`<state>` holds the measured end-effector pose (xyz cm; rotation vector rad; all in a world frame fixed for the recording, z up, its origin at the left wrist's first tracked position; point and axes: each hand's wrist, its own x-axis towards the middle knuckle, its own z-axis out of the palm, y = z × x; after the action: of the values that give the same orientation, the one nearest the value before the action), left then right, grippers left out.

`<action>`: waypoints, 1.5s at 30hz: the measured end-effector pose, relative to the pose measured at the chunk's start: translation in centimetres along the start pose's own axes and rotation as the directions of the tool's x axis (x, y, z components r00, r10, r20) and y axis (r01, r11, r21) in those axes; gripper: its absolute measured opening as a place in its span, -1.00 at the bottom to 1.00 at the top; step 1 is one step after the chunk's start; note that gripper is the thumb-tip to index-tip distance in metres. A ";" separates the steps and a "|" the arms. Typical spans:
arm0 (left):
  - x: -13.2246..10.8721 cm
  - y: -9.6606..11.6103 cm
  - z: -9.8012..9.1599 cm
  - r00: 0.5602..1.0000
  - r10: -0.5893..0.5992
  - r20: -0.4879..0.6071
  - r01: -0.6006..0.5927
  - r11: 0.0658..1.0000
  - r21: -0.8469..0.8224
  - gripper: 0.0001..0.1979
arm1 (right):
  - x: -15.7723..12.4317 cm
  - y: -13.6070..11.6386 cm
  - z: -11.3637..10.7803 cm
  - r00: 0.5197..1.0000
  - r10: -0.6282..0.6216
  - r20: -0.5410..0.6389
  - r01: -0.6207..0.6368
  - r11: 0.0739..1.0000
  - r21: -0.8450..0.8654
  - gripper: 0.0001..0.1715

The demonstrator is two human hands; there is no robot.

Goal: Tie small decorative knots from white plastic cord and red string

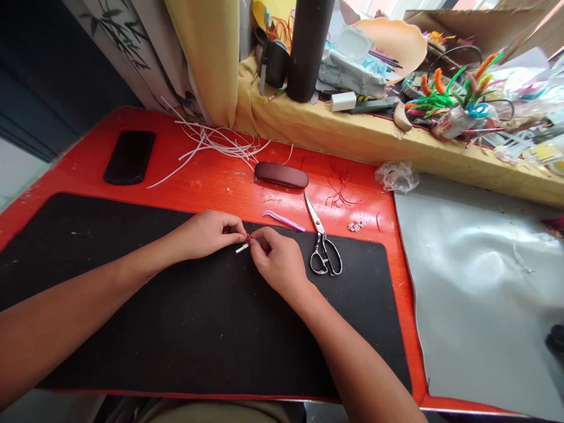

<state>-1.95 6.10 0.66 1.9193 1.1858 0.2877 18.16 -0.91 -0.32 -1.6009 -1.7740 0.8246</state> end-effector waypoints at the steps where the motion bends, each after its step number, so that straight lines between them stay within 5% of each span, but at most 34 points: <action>1: 0.0 0.0 0.0 1.000 -0.002 0.004 0.002 1.000 -0.001 -0.85 | -0.1 0.0 0.0 1.000 0.001 -0.002 -0.001 1.000 -0.001 -0.84; 17: 0.2 -0.8 -0.8 0.999 -0.010 0.036 0.014 0.995 -0.097 -0.81 | -1.3 0.5 -0.9 1.000 0.016 -0.010 -0.016 1.000 0.013 -0.85; 27: 0.1 -1.2 -0.9 0.999 -0.043 -0.033 0.035 0.973 -0.230 -0.81 | -1.2 0.7 -0.9 0.997 0.046 -0.064 -0.041 0.996 0.082 -0.81; 38: -0.3 -1.1 0.2 0.970 0.002 -0.243 -0.036 0.990 -0.135 -0.82 | -1.5 1.2 -1.0 0.993 0.044 -0.107 -0.032 0.993 0.111 -0.77; 45: -0.7 -0.8 0.6 0.975 0.004 -0.222 -0.046 0.981 -0.189 -0.80 | -1.2 1.0 -0.9 0.988 0.082 -0.129 -0.054 0.977 0.206 -0.78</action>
<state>-2.49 5.31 -0.17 1.7669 1.2287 0.6208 19.62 -2.01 -0.57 -1.5514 -1.4966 0.8750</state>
